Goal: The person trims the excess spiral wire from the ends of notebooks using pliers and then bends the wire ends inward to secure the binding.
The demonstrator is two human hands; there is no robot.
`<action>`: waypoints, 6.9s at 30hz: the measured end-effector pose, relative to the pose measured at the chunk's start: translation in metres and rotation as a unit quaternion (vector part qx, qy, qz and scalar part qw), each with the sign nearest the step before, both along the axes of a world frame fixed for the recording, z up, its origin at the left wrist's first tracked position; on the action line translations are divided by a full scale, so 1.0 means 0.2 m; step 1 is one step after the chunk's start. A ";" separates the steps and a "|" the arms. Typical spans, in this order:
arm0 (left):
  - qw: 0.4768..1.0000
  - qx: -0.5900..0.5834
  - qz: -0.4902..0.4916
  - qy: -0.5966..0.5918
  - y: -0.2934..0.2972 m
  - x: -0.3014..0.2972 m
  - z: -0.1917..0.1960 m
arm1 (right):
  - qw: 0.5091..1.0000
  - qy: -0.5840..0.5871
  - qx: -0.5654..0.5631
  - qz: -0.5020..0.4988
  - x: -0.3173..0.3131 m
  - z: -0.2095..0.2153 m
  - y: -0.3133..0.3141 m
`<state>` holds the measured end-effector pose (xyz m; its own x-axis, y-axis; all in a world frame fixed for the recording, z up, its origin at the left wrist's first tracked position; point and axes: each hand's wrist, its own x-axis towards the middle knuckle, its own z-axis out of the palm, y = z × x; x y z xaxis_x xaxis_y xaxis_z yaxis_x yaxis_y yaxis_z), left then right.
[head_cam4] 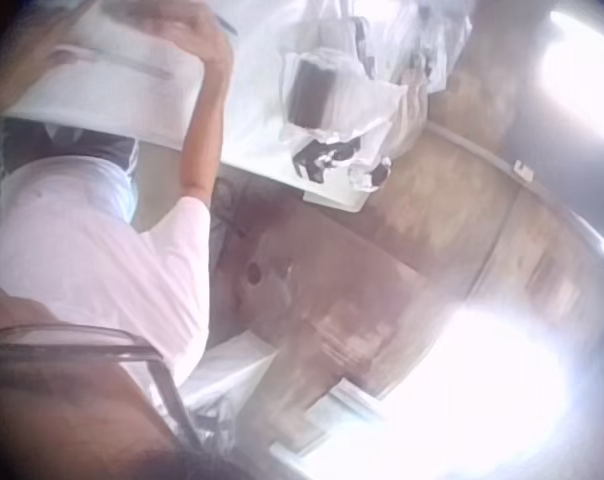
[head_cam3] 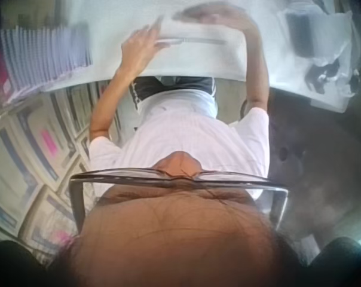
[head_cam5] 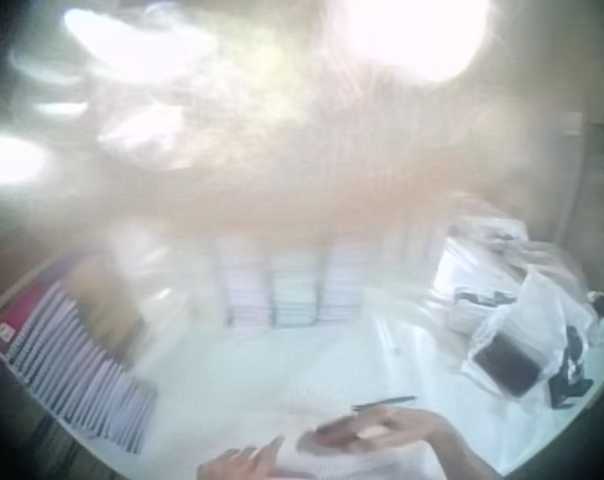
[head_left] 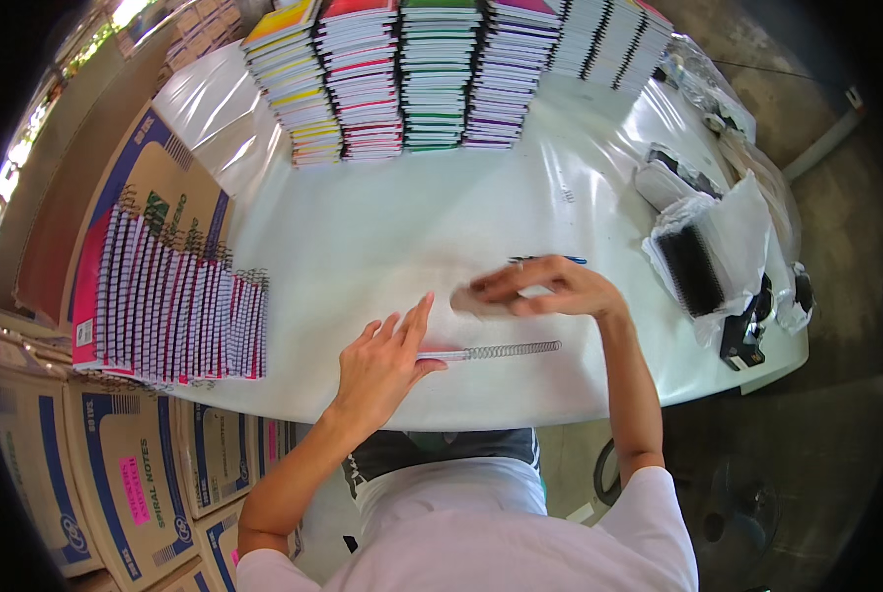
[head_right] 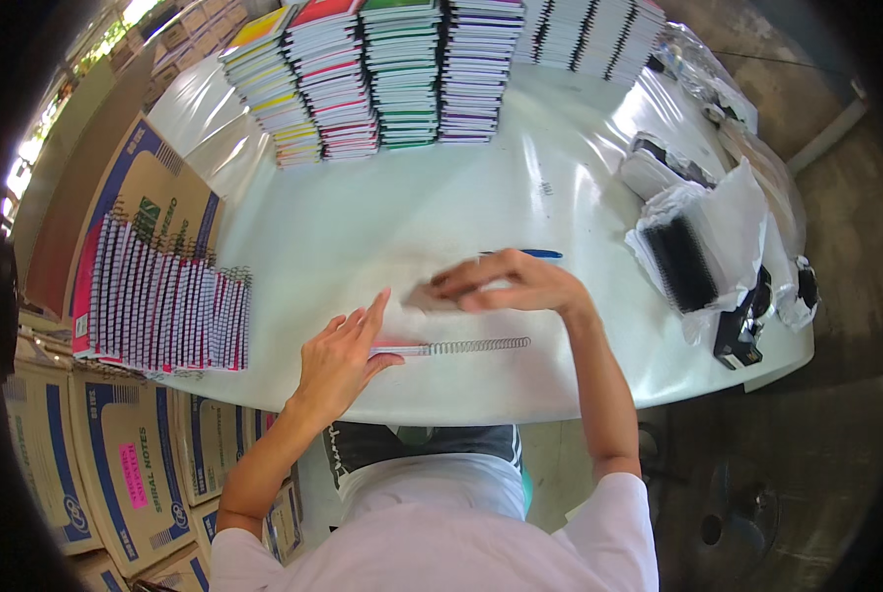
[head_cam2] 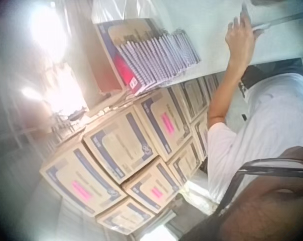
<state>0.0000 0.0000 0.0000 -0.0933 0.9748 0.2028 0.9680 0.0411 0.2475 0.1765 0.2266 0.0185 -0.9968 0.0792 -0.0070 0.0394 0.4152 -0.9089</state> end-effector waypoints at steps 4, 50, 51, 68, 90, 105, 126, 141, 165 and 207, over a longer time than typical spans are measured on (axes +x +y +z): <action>1.000 -0.001 0.004 -0.007 0.04 -0.04 -0.02 | 0.992 -0.041 -0.072 0.093 -0.04 0.00 0.02; 0.830 0.163 0.095 -0.524 0.02 -0.15 -0.31 | 0.984 -0.031 -0.173 0.013 -0.26 -0.07 -0.07; 0.832 0.161 0.094 -0.522 0.02 -0.15 -0.30 | 0.982 -0.014 -0.185 0.027 -0.26 -0.06 -0.08; 0.784 0.137 0.082 -0.600 0.03 -0.18 -0.31 | 0.996 -0.022 -0.080 0.026 -0.36 0.02 -0.16; 0.892 0.238 0.053 -0.381 -0.04 -0.20 -0.20 | 0.785 -0.043 0.516 -0.341 0.20 -0.34 -0.15; 0.951 0.277 0.136 -0.036 -0.03 -0.10 0.04 | 0.893 0.171 0.322 -0.266 -0.18 0.04 -0.76; 0.918 0.368 0.008 -0.145 -0.22 -0.31 0.40 | 0.944 0.190 0.188 -0.191 -0.42 -0.08 -0.35; 0.802 0.548 0.144 -0.191 -0.80 -0.46 0.85 | 0.747 0.568 0.338 -0.073 -1.25 0.77 -0.66; 0.834 0.457 0.261 0.166 -0.73 -0.64 0.57 | 0.793 0.596 0.116 -0.038 -1.55 0.65 -0.81; 0.724 0.385 0.534 -0.207 -0.50 -0.44 -0.32 | 0.866 -0.055 -0.488 0.095 -2.00 -0.32 -0.57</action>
